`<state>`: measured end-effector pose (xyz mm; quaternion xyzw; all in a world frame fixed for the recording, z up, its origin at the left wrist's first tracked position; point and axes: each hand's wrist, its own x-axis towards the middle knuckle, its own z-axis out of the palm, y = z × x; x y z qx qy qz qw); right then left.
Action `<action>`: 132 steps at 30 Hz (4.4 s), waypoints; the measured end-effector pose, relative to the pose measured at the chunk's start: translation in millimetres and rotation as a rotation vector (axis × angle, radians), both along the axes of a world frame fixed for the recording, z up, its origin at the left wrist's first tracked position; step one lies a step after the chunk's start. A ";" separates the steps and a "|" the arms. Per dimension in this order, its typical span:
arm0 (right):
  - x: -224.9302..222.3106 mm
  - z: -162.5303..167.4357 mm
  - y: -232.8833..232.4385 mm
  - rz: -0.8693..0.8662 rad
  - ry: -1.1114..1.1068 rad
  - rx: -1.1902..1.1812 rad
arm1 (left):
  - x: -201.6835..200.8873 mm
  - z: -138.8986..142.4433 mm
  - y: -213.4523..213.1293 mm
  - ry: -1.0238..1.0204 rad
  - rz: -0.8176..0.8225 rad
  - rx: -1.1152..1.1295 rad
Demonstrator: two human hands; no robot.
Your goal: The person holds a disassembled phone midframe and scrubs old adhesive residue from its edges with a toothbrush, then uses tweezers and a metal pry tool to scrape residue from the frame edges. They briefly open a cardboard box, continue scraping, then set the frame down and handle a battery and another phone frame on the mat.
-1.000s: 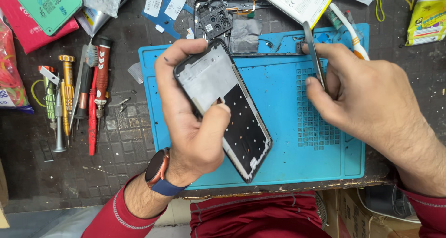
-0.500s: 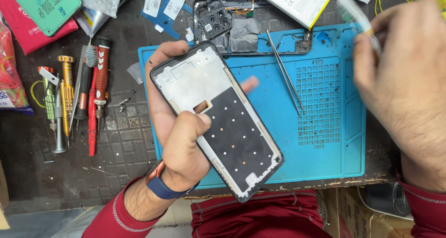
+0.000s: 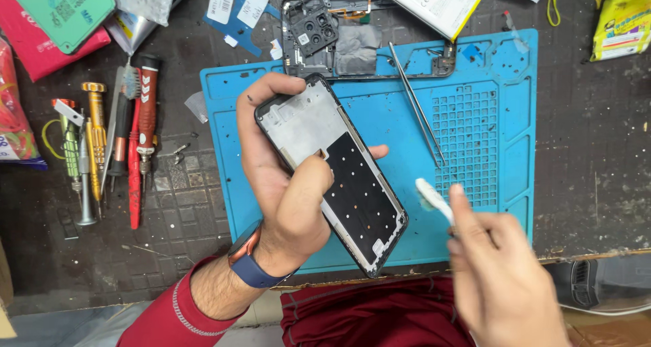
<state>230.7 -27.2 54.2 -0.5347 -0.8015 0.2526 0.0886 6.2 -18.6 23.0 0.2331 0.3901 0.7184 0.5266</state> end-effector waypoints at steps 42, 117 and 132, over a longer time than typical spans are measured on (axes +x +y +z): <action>-30.8 7.5 -3.5 0.037 -0.299 -0.052 | 9.9 -5.8 4.9 0.329 -0.064 -0.164; -45.7 -41.6 126.8 -0.039 0.707 -0.638 | -7.5 8.0 24.4 0.597 -0.258 -0.382; -48.2 -44.2 121.8 0.001 0.704 -0.540 | -8.2 6.8 25.0 0.650 -0.293 -0.369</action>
